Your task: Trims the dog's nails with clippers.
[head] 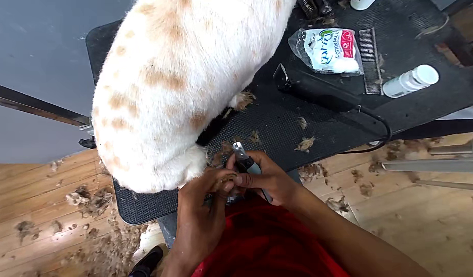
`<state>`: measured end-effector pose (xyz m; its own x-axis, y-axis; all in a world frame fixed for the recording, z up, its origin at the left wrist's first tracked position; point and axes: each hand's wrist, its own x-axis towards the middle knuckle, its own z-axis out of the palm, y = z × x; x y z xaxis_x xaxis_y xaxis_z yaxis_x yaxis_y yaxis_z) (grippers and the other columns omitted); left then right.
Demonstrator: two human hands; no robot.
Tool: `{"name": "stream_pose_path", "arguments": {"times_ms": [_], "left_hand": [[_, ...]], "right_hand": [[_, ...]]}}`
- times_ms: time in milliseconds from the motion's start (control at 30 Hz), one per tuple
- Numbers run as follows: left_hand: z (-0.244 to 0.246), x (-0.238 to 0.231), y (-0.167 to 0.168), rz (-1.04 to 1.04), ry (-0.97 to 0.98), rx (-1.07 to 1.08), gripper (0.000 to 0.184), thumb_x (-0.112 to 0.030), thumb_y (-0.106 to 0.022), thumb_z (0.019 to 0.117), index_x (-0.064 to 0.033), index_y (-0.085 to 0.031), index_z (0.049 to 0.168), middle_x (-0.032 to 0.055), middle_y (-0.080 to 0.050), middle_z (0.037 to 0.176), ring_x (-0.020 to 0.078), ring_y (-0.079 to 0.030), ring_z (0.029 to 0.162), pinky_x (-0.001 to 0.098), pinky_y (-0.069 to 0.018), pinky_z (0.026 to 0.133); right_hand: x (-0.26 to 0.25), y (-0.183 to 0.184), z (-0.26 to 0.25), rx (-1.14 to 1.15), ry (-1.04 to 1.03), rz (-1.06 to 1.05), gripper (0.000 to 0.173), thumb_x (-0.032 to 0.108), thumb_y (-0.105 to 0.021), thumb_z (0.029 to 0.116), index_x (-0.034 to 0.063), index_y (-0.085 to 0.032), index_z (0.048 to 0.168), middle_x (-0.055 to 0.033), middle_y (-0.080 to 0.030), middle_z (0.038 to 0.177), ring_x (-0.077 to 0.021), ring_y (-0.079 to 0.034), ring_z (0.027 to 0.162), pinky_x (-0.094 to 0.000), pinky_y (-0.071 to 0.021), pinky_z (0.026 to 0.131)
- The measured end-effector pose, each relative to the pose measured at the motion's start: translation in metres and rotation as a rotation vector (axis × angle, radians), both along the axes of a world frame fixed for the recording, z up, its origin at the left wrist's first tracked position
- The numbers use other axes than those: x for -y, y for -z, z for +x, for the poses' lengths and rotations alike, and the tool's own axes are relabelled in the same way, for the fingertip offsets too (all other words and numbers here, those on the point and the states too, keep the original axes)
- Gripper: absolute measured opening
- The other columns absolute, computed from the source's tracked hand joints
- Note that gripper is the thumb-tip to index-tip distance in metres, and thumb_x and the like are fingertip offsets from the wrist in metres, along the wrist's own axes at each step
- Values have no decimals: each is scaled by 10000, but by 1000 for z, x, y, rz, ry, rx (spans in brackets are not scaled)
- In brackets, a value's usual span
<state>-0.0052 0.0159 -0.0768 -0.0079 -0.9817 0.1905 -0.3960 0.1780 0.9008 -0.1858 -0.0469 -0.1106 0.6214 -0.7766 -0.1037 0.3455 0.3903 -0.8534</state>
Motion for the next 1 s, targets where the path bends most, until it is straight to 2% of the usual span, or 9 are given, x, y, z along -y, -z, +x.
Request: {"name": "stream_pose_path", "arguments": {"times_ms": [133, 267, 433, 567, 700, 800, 900, 967, 1000], "left_hand": [[-3, 0, 0, 4, -31, -13, 114, -213, -643, 1003, -143, -714, 1059, -80, -716, 878, 37, -687, 756, 217, -600, 655], [-1, 1, -1, 18, 1, -55, 109, -197, -636, 1010, -133, -700, 1072, -69, -710, 863, 60, -693, 747, 238, -615, 664], [-4, 0, -2, 47, -19, -114, 244, -164, -669, 983, -156, -589, 1213, -40, -689, 903, 103, -690, 762, 269, -622, 659], [-3, -1, -3, 24, 18, -87, 480, -158, -638, 1007, -193, -533, 1474, -35, -723, 1159, 76, -705, 886, 245, -622, 749], [-1, -2, 1, 1, 12, -64, 273, -190, -617, 1022, -136, -705, 1275, -45, -742, 1042, 56, -704, 816, 244, -622, 708], [-1, -2, -2, -23, -25, -49, 159, -185, -626, 1009, -126, -725, 1120, -78, -701, 889, 25, -662, 752, 206, -586, 665], [-2, 0, -4, -53, -58, -65, 131, -179, -639, 1002, -115, -726, 1076, -71, -694, 885, 28, -657, 749, 205, -581, 663], [-2, 1, -5, -54, -64, -69, 122, -175, -635, 1004, -104, -718, 1058, -58, -697, 884, 46, -674, 753, 221, -599, 659], [-3, 1, -6, -53, -66, -76, 116, -168, -635, 1003, -98, -713, 1052, -51, -698, 881, 58, -682, 751, 231, -610, 657]], "right_hand": [[3, -6, -7, -67, 256, -576, 137, 99, -701, 936, 25, -650, 1039, -25, -626, 964, -72, -612, 844, -209, -550, 712], [14, -17, -10, -183, 208, -973, 86, 16, -673, 916, -18, -687, 993, -80, -667, 1012, -117, -662, 965, -246, -598, 828], [24, -19, -6, -214, 4, -732, 90, 76, -635, 972, 4, -684, 997, -40, -667, 983, -79, -650, 899, -211, -578, 767], [22, -20, -4, -102, -116, -294, 107, 59, -659, 951, 5, -687, 1039, -39, -680, 865, -70, -647, 720, -202, -569, 627], [22, -26, -1, -152, -167, -31, 172, 128, -740, 908, 32, -687, 1040, -54, -670, 812, -82, -644, 682, -210, -569, 617], [20, -23, 1, -185, -158, 41, 257, 238, -823, 856, 60, -692, 988, -38, -656, 757, -63, -617, 636, -186, -535, 576], [14, -13, 1, -176, -39, -128, 384, 411, -804, 870, 98, -676, 1053, 15, -613, 774, -38, -586, 660, -165, -509, 577], [12, -8, 1, -232, 124, -357, 269, 304, -661, 994, 61, -643, 1108, -17, -628, 839, -89, -617, 702, -222, -551, 610], [11, -6, 2, -309, 227, -489, 174, 172, -614, 992, 38, -637, 1101, -27, -639, 864, -99, -628, 712, -233, -560, 610]]}}
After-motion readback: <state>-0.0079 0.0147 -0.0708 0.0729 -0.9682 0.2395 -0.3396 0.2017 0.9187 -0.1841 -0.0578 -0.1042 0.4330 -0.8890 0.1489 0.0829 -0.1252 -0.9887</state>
